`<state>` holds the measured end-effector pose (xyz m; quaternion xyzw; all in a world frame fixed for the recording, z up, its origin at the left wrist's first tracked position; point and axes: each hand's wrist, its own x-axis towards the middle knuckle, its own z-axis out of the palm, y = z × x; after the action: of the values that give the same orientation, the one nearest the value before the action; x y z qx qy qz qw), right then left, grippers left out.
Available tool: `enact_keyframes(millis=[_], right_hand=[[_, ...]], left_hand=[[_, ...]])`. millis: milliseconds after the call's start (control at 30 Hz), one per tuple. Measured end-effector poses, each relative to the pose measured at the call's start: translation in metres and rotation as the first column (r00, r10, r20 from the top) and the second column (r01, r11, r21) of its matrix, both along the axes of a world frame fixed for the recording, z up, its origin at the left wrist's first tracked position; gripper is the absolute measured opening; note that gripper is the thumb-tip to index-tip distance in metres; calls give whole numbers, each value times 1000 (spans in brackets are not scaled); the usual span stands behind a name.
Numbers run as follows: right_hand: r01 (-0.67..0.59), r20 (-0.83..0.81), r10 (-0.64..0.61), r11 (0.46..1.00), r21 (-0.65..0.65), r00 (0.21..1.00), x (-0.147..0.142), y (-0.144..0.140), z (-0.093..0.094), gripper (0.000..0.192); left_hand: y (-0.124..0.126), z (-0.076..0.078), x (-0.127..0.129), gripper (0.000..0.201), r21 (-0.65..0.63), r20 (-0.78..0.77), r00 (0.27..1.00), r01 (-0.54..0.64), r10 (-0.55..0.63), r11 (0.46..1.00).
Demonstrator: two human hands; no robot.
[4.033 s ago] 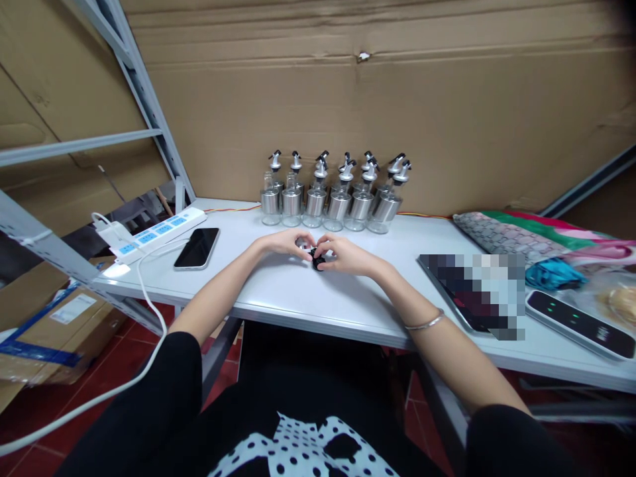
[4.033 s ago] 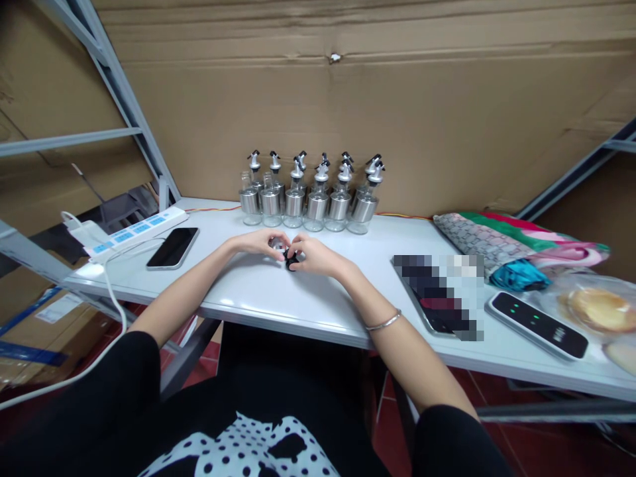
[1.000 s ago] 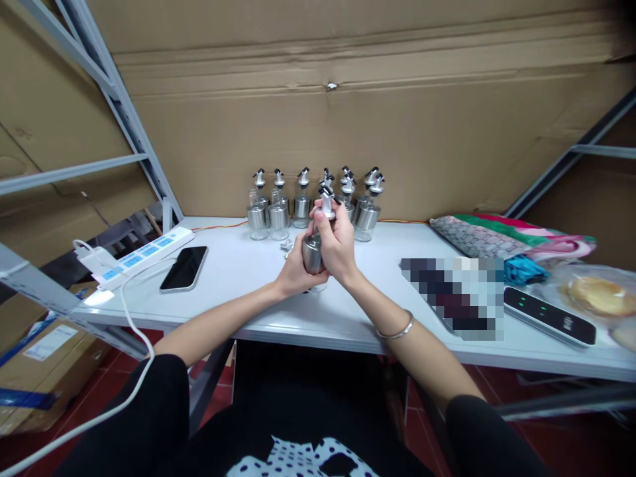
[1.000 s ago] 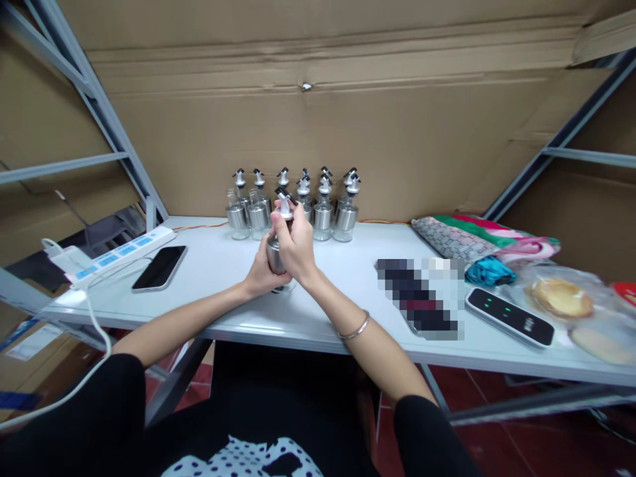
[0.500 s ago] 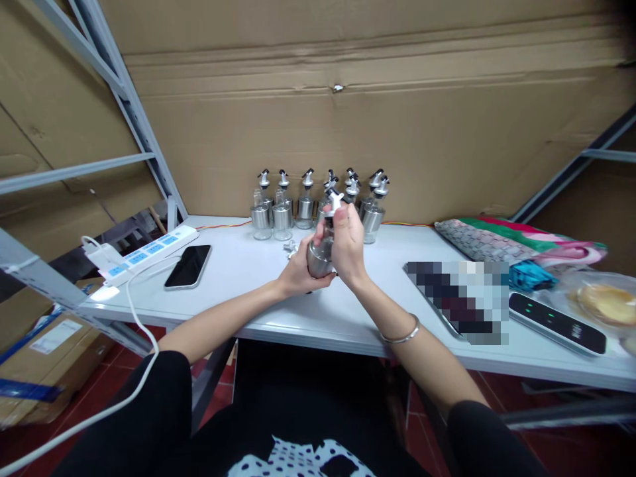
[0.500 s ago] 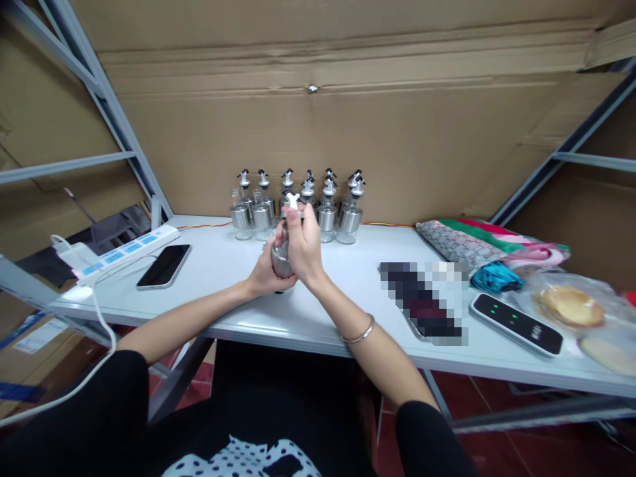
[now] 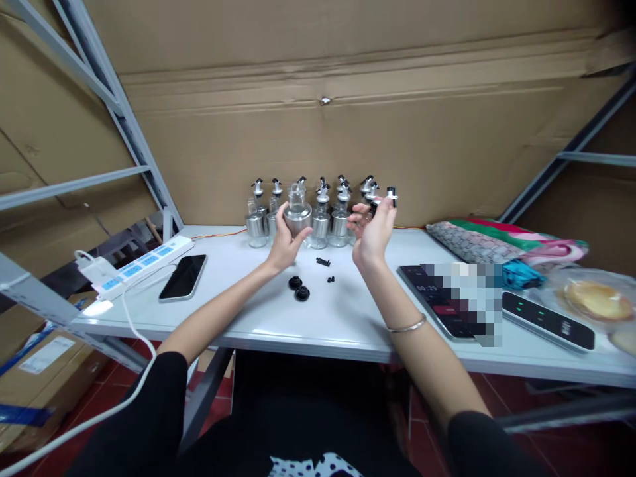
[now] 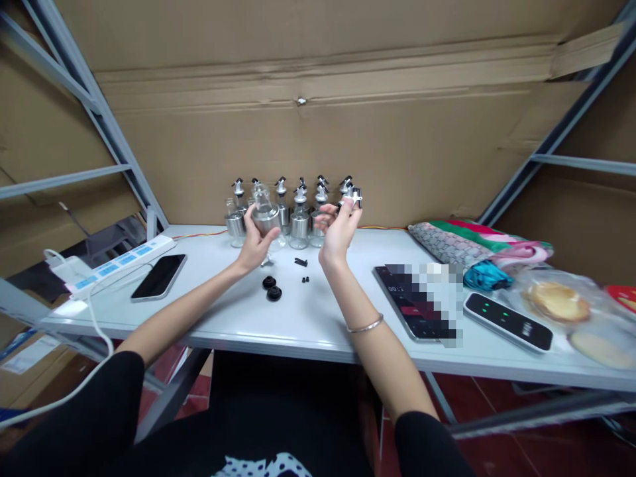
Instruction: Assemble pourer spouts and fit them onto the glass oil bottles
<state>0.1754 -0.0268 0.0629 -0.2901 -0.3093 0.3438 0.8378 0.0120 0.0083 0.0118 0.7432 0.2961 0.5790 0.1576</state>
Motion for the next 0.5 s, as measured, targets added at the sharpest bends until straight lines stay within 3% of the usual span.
enact_keyframes(millis=[200,500], right_hand=[[-75,14,75,997,-36,997,1,1,-2,30],[-102,111,107,993,-52,988,-3,4,-8,26]], left_hand=[[52,1,5,68,-165,-58,997,-51,42,985],[67,-29,11,58,-290,-135,985,-141,106,946]])
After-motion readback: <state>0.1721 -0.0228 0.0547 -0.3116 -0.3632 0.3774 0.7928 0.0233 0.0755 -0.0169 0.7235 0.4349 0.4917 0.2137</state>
